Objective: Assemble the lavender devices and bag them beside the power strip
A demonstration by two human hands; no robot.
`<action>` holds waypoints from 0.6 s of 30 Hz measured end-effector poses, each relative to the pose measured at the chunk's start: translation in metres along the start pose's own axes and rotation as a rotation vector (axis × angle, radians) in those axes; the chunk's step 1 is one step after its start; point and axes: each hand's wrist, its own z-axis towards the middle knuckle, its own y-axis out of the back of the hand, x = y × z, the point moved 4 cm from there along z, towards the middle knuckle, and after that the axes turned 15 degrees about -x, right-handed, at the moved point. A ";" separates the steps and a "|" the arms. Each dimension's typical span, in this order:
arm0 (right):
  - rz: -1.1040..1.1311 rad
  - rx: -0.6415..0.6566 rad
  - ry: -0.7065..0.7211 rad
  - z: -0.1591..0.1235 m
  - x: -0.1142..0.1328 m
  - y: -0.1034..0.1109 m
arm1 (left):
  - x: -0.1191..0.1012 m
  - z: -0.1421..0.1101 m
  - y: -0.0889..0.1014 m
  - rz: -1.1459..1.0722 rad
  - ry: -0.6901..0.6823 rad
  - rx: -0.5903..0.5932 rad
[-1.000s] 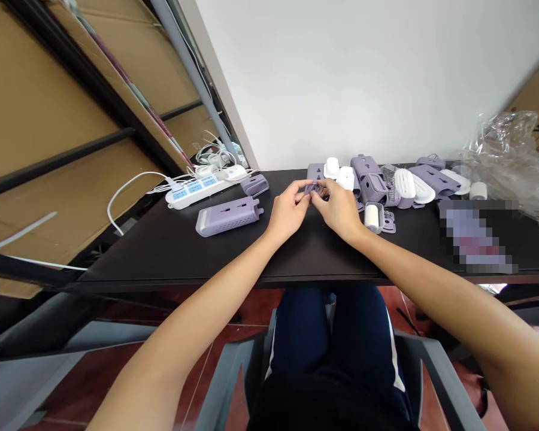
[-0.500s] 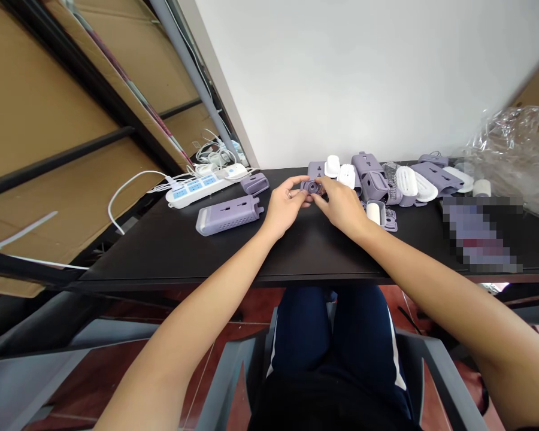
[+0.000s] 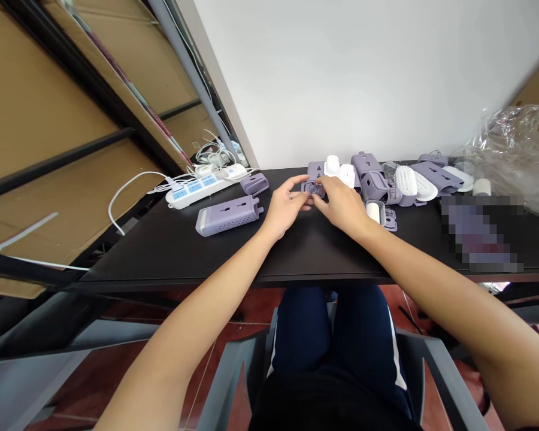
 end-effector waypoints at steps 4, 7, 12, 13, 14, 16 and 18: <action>-0.027 0.007 0.028 -0.001 0.001 0.000 | 0.002 0.001 -0.001 0.005 -0.010 0.003; -0.059 0.010 0.032 -0.001 0.002 0.001 | 0.003 0.001 -0.002 0.017 -0.032 0.019; -0.083 0.013 0.040 -0.001 0.003 0.001 | 0.003 0.001 -0.002 0.021 -0.051 0.021; -0.083 0.014 0.040 -0.001 0.002 0.001 | 0.003 0.001 -0.002 0.019 -0.048 0.017; -0.080 0.014 0.038 -0.001 0.002 0.001 | 0.003 0.001 -0.002 0.017 -0.045 0.014; -0.060 0.006 0.031 0.000 0.000 0.000 | 0.002 0.001 -0.002 0.015 -0.039 0.004; -0.019 -0.005 0.025 0.001 -0.001 0.000 | 0.001 0.001 -0.002 0.015 -0.033 -0.007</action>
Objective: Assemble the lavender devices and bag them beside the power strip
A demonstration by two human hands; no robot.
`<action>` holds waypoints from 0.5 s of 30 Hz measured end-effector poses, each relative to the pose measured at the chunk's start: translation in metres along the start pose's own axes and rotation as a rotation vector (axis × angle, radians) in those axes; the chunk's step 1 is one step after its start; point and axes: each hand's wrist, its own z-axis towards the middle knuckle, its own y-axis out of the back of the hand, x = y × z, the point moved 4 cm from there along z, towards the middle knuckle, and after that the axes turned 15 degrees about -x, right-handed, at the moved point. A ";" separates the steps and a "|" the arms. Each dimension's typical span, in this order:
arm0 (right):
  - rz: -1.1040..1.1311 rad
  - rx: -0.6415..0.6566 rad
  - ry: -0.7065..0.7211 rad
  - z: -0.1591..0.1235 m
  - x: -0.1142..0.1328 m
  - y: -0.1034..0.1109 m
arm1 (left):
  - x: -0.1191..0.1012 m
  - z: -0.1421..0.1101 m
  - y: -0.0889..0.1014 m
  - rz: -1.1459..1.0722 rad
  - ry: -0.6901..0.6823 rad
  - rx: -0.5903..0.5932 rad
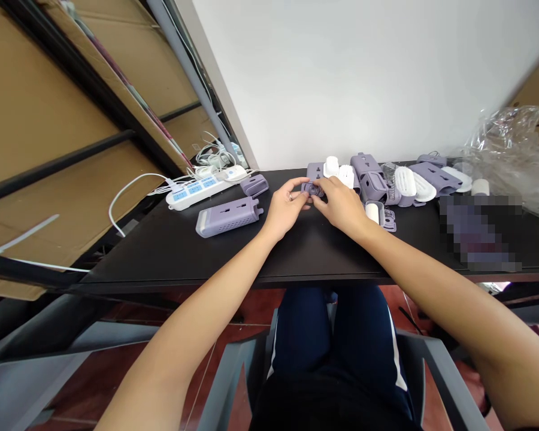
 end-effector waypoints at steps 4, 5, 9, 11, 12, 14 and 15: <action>0.064 -0.010 -0.008 0.001 -0.003 -0.002 | -0.002 -0.001 0.001 0.001 0.007 -0.012; 0.064 -0.012 -0.008 0.001 -0.003 -0.003 | -0.002 -0.001 0.001 0.004 0.005 -0.012; 0.034 -0.016 0.010 0.001 -0.003 -0.003 | -0.001 0.000 0.001 0.061 -0.051 -0.009; 0.015 -0.011 0.018 0.000 -0.002 -0.003 | 0.001 0.000 0.002 0.105 -0.106 -0.010; 0.009 -0.008 0.021 0.000 -0.002 -0.003 | 0.002 0.000 0.003 0.125 -0.133 -0.011; 0.003 -0.001 0.024 0.000 -0.002 -0.003 | 0.003 0.001 0.004 0.150 -0.175 -0.012; 0.002 0.003 0.025 0.000 -0.002 -0.003 | 0.004 0.001 0.005 0.156 -0.189 -0.013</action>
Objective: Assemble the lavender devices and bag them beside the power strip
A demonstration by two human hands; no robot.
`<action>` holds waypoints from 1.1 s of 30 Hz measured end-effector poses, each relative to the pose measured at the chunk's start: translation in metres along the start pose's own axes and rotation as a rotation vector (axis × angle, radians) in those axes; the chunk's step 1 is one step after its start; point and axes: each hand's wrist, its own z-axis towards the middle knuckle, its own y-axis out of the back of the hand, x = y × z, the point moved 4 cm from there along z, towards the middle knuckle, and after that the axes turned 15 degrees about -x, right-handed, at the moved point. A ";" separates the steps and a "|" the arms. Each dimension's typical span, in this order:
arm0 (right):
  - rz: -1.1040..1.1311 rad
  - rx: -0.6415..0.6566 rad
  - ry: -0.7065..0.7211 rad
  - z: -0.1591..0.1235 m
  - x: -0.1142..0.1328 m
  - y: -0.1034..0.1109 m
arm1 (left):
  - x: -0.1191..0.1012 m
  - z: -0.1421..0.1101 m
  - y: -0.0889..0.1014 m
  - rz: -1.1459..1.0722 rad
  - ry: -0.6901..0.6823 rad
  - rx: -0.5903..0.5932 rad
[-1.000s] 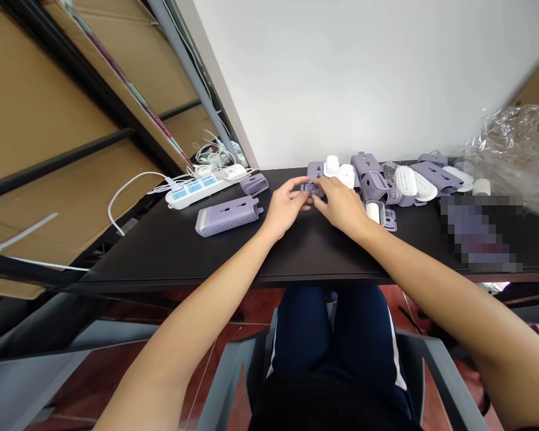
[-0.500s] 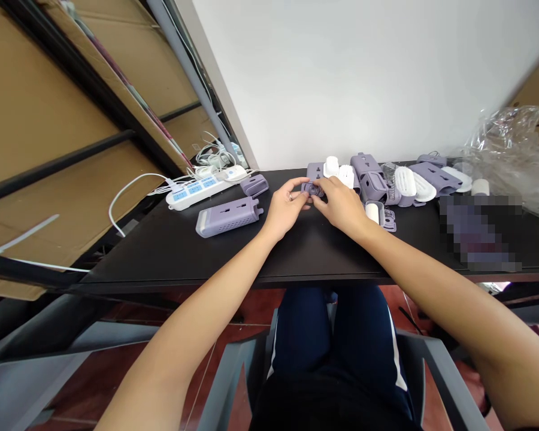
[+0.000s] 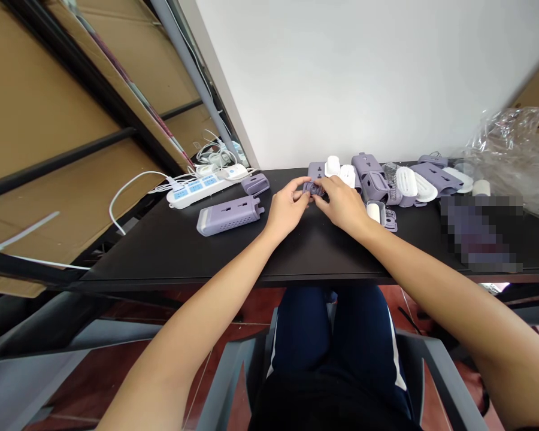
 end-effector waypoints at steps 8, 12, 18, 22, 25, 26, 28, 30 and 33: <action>0.001 -0.001 0.010 0.000 0.001 0.000 | -0.003 -0.002 0.003 0.104 -0.089 -0.013; 0.035 -0.014 0.014 0.001 0.000 0.001 | -0.004 -0.003 0.003 0.124 -0.105 -0.011; 0.053 -0.012 0.020 0.001 -0.001 0.000 | -0.004 -0.003 0.003 0.114 -0.097 -0.008; 0.028 -0.009 0.016 0.000 -0.002 0.000 | -0.005 -0.004 0.003 0.141 -0.111 -0.011; 0.017 -0.005 0.009 -0.001 -0.002 0.000 | -0.006 -0.004 0.004 0.161 -0.122 -0.012; 0.019 -0.004 0.008 0.000 -0.002 0.000 | -0.006 -0.005 0.004 0.163 -0.125 -0.012; 0.035 -0.005 0.008 0.000 -0.002 0.000 | -0.006 -0.005 0.004 0.160 -0.127 -0.011; 0.060 -0.012 0.012 0.000 -0.002 0.000 | -0.006 -0.005 0.004 0.150 -0.119 -0.012; 0.066 -0.016 0.013 0.001 -0.002 0.001 | -0.005 -0.004 0.004 0.133 -0.106 -0.013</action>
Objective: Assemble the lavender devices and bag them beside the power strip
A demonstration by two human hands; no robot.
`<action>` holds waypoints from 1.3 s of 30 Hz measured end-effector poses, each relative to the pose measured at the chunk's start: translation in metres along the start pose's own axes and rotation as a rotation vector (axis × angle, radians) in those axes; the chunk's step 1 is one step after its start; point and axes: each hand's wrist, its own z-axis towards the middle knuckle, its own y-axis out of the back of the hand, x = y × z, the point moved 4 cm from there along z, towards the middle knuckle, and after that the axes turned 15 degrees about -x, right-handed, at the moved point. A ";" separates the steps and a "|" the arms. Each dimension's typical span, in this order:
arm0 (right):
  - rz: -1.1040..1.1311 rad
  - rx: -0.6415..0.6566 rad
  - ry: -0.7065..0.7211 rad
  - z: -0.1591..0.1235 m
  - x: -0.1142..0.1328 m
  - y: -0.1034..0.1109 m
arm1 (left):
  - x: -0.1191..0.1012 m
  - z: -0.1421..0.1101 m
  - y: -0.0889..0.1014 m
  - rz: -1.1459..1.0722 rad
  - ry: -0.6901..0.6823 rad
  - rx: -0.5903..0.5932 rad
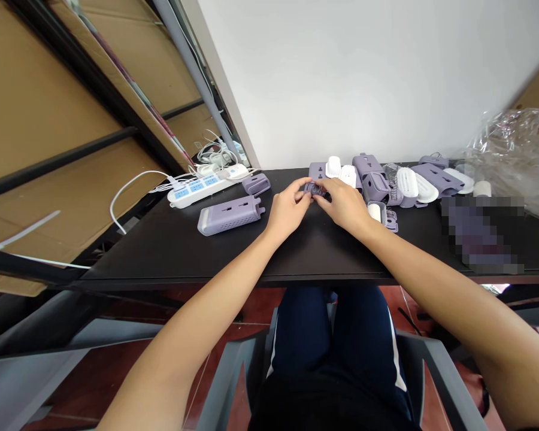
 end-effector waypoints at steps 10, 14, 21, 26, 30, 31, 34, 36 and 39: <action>-0.142 0.036 0.002 -0.003 0.005 0.003 | -0.004 -0.001 0.002 0.024 -0.019 -0.010; -0.184 0.039 0.024 -0.003 0.006 0.004 | -0.004 -0.001 0.001 0.016 -0.017 -0.006; -0.200 0.041 0.045 -0.003 0.005 0.003 | 0.001 0.001 0.000 -0.037 0.027 -0.007; -0.180 0.039 0.030 -0.002 0.005 0.003 | 0.003 0.003 -0.002 -0.103 0.091 -0.003; -0.167 0.043 0.024 -0.001 0.005 0.002 | 0.000 0.004 -0.002 -0.147 0.137 0.008; -0.166 0.045 0.024 -0.001 0.005 0.003 | -0.001 0.004 -0.002 -0.164 0.156 0.016; -0.161 0.050 0.028 -0.001 0.005 0.004 | -0.001 0.004 -0.003 -0.224 0.202 0.046; -0.164 0.052 0.036 -0.001 0.006 0.006 | 0.000 0.004 -0.003 -0.256 0.211 0.063; -0.177 0.062 0.047 -0.002 0.007 0.007 | 0.002 0.004 -0.003 -0.280 0.219 0.066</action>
